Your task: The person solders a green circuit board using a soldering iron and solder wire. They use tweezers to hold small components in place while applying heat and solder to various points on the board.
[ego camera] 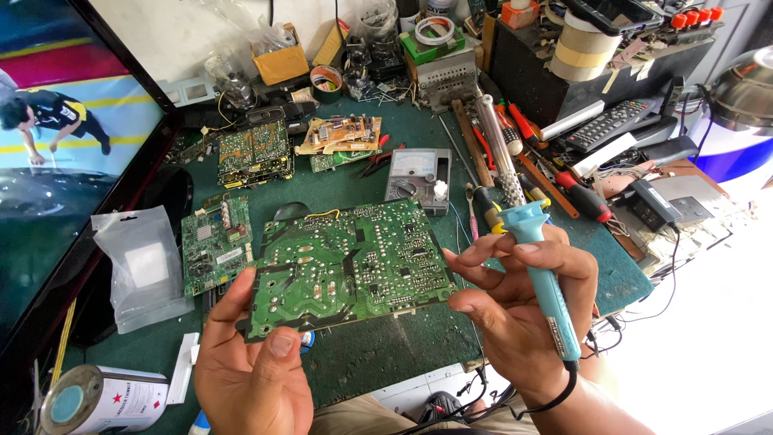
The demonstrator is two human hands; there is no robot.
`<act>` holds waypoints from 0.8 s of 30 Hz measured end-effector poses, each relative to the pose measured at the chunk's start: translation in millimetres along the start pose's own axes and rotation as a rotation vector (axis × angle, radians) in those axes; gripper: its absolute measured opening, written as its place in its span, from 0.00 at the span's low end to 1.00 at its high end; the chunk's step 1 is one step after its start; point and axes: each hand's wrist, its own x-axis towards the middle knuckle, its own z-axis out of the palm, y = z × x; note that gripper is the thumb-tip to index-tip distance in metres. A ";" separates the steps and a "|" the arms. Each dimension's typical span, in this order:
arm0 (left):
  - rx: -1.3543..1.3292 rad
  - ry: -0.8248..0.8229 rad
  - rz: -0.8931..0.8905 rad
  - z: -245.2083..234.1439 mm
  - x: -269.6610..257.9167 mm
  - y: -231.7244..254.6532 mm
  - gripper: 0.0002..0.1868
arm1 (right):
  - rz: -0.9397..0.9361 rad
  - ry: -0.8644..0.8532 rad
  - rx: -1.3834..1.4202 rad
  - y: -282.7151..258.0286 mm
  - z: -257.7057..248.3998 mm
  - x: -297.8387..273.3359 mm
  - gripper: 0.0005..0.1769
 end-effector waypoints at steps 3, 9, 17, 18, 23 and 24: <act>0.013 0.026 -0.028 3.4 -1.8 4.8 0.45 | 0.006 -0.005 0.018 -1.2 0.0 -1.0 0.33; 0.051 0.060 -0.037 3.2 -4.6 7.0 0.45 | 0.015 -0.010 0.037 2.0 -1.1 -3.6 0.33; 0.007 0.013 -0.126 4.0 -0.4 -5.5 0.44 | 0.026 -0.057 -0.035 9.0 -8.5 -13.3 0.33; -0.003 -0.029 -0.165 1.6 -0.4 -12.5 0.42 | 0.033 -0.077 -0.090 11.6 -11.4 -18.1 0.33; 0.147 0.005 -0.456 -23.3 0.5 -73.9 0.40 | 0.192 0.024 -0.127 58.0 -25.7 -70.4 0.37; 0.185 -0.019 -0.482 -31.6 0.3 -90.0 0.38 | 0.251 0.110 -0.145 68.0 -27.3 -83.1 0.38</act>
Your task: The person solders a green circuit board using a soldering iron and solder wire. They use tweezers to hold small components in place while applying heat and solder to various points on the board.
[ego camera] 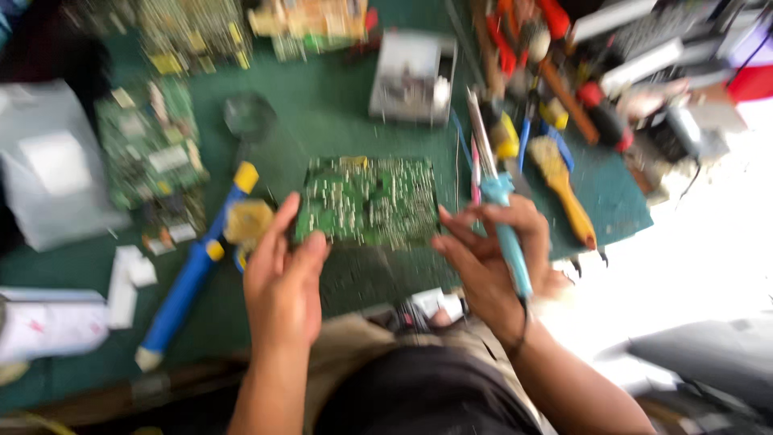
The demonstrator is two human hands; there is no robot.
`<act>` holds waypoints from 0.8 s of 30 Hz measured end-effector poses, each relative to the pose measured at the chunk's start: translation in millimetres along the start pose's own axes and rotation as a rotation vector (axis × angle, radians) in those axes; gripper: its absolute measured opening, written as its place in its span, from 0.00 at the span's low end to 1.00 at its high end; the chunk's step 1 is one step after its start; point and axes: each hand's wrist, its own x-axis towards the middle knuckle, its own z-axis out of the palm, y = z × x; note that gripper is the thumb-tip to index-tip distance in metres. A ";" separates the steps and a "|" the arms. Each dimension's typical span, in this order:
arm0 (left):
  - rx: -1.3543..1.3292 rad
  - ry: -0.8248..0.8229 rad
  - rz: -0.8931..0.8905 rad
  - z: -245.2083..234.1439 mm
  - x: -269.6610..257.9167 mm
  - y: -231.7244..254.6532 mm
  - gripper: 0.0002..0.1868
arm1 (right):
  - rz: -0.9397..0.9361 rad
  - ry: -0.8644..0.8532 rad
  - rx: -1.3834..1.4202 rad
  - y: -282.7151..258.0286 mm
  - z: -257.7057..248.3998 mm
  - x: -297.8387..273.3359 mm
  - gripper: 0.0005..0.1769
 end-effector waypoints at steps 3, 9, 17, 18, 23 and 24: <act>-0.017 -0.025 -0.042 -9.5 16.1 -26.9 0.36 | 0.071 -0.025 -0.001 16.4 3.2 -3.8 0.35; -0.109 -0.074 0.122 -24.3 24.4 -50.9 0.34 | -0.081 -0.038 -0.171 28.7 -41.8 -7.4 0.09; 0.057 -0.172 0.343 -16.9 13.3 -53.8 0.43 | -0.073 -0.094 -0.358 26.2 -116.9 12.0 0.24; 0.083 -0.165 0.379 -16.1 12.0 -54.7 0.44 | -0.024 -0.044 -0.248 30.7 -121.3 13.1 0.25; 0.175 -0.155 0.419 -19.8 5.8 -60.1 0.44 | -0.084 -0.198 -0.229 44.6 -109.7 12.3 0.17; 0.179 -0.136 0.401 -19.2 5.7 -60.1 0.45 | -0.160 -0.283 -0.265 46.3 -103.8 15.6 0.15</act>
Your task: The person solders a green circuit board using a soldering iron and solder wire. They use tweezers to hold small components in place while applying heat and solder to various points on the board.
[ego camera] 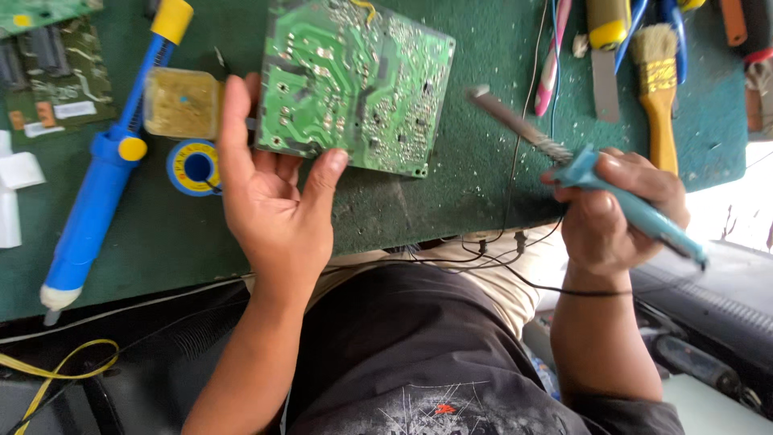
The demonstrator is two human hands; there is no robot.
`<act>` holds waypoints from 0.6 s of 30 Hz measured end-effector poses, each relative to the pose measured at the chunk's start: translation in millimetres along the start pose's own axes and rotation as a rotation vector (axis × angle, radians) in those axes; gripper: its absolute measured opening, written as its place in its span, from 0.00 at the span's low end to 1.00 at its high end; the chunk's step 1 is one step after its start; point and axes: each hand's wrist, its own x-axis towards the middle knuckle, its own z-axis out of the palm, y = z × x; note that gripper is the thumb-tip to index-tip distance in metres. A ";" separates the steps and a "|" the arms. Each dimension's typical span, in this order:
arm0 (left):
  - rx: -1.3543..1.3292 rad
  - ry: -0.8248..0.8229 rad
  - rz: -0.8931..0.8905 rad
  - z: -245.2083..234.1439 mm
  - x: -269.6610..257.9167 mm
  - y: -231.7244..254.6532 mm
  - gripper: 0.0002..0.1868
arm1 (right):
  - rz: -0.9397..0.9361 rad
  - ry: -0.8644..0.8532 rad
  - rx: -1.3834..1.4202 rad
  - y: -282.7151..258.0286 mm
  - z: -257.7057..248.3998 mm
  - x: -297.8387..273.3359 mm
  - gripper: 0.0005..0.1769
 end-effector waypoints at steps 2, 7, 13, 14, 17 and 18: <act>0.000 -0.008 -0.043 -2.8 0.4 0.3 0.46 | 0.034 0.009 -0.011 -1.3 4.7 0.4 0.17; 0.011 -0.063 -0.105 -5.9 4.3 4.3 0.48 | -0.005 0.052 0.016 10.0 -0.8 4.1 0.18; 0.088 -0.105 -0.048 -8.3 6.1 -0.6 0.47 | 0.090 0.071 0.108 11.2 -3.4 9.4 0.16; 0.100 -0.115 -0.042 -9.1 6.1 0.0 0.45 | 0.045 0.053 0.157 15.4 -5.6 11.9 0.12; 0.114 -0.097 -0.065 -6.9 4.3 3.9 0.43 | 0.016 0.041 0.203 22.0 -8.3 15.3 0.10; 0.115 -0.071 -0.081 -5.0 4.5 5.5 0.43 | 0.017 0.049 0.203 24.0 -8.5 16.9 0.10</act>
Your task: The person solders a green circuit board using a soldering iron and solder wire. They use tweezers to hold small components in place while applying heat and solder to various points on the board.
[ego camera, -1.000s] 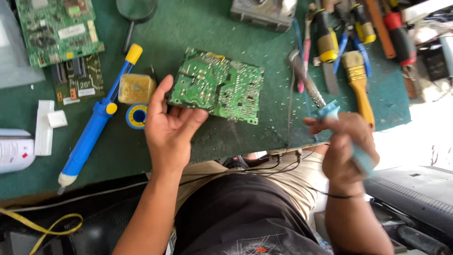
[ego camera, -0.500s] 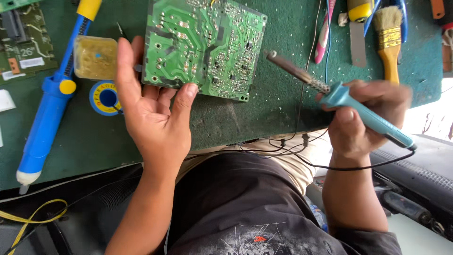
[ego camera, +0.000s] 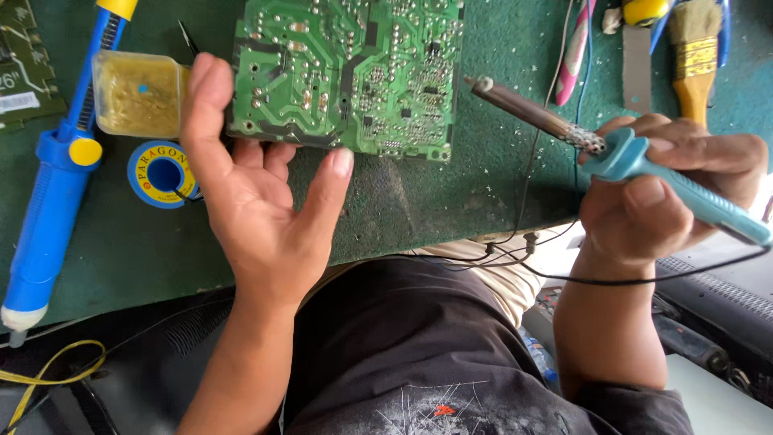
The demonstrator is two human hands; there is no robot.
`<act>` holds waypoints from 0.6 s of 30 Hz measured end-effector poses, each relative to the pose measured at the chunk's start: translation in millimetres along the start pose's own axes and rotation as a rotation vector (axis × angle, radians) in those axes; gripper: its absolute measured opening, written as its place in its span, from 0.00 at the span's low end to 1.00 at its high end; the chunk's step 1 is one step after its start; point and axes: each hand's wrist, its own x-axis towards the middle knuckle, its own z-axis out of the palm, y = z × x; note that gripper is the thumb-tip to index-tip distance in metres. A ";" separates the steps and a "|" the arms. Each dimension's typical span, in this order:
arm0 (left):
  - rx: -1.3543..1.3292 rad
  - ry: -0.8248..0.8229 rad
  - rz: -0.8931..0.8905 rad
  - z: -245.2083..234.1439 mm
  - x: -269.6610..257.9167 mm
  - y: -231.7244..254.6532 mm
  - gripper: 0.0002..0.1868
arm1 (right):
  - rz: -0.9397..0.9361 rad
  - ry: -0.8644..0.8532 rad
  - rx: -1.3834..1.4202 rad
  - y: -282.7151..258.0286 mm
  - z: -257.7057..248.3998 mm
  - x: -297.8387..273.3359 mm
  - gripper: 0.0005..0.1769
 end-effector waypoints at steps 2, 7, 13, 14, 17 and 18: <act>0.018 0.017 -0.020 2.8 1.5 -0.6 0.43 | -0.007 -0.024 0.012 2.5 2.6 1.7 0.09; -0.003 0.044 -0.057 5.2 4.3 -1.1 0.47 | 0.021 0.009 -0.107 0.6 0.8 -8.8 0.09; 0.044 0.015 -0.016 1.3 4.1 -3.4 0.44 | 0.038 -0.029 -0.147 -6.6 8.5 -5.2 0.10; 0.044 0.017 -0.010 1.5 4.9 -3.6 0.44 | 0.047 -0.002 -0.130 -6.0 9.2 -6.0 0.11; 0.050 0.025 -0.009 0.9 3.9 -5.4 0.44 | 0.065 0.039 -0.113 -3.8 8.0 -9.5 0.13; 0.053 0.028 -0.008 0.8 3.7 -6.4 0.45 | 0.068 0.054 -0.113 -2.7 6.9 -10.5 0.14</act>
